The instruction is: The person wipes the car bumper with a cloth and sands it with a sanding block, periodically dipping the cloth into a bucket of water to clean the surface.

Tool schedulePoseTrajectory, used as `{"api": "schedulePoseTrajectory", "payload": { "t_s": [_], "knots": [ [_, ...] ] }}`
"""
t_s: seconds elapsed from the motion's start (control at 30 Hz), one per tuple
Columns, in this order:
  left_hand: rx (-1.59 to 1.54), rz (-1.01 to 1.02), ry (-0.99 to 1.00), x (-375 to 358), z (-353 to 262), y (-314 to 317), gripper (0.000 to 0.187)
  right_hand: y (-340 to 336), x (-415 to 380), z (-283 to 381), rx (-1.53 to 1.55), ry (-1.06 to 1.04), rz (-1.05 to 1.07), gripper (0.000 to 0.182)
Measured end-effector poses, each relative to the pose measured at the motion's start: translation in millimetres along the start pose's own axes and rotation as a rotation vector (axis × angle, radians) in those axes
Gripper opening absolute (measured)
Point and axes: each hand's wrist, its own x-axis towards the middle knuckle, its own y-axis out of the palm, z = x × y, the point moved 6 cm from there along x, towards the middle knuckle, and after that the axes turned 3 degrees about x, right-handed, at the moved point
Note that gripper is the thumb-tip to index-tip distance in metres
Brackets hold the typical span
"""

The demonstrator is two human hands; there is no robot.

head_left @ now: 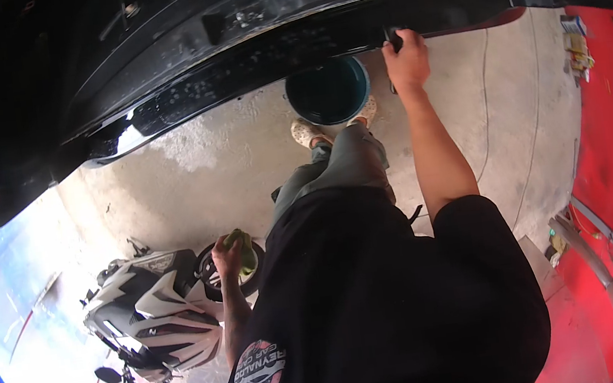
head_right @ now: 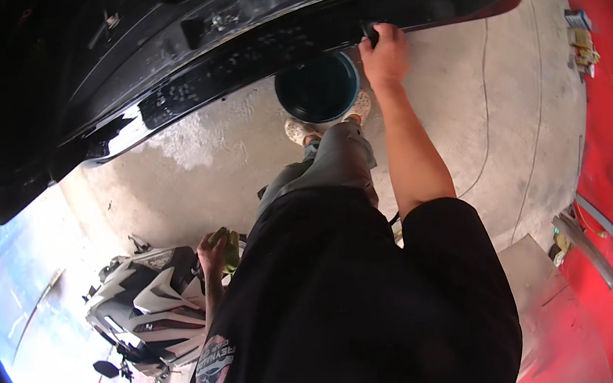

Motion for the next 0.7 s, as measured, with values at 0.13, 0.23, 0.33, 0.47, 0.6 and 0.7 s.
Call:
{"api": "schedulePoseTrajectory", "payload": {
  "t_s": [0.13,0.23,0.33,0.47,0.6,0.7],
  "knots": [
    [0.042,-0.028,-0.029,-9.6,-11.1,-2.5,0.040,10.3,-26.9,8.1,-0.006,0.040,0.051,0.038],
    [0.032,-0.001,-0.066,-15.9,-25.0,-3.3,0.039,13.6,-34.2,6.0,0.056,-0.012,0.068,0.038],
    [0.026,0.011,-0.035,-12.1,-20.7,-1.2,0.039,7.5,-14.6,-0.4,0.072,-0.004,0.041,0.037],
    [0.085,-0.008,-0.009,-7.5,-25.8,-6.1,0.039,7.8,-18.3,1.7,0.081,0.031,0.026,0.037],
    [0.049,-0.024,-0.014,-4.8,-18.0,-8.2,0.039,10.2,-31.5,9.6,0.070,-0.046,0.012,0.039],
    [0.041,-0.034,0.019,-1.5,-10.8,-8.2,0.038,10.6,-19.3,-0.6,0.112,-0.039,-0.013,0.037]
  ]
}}
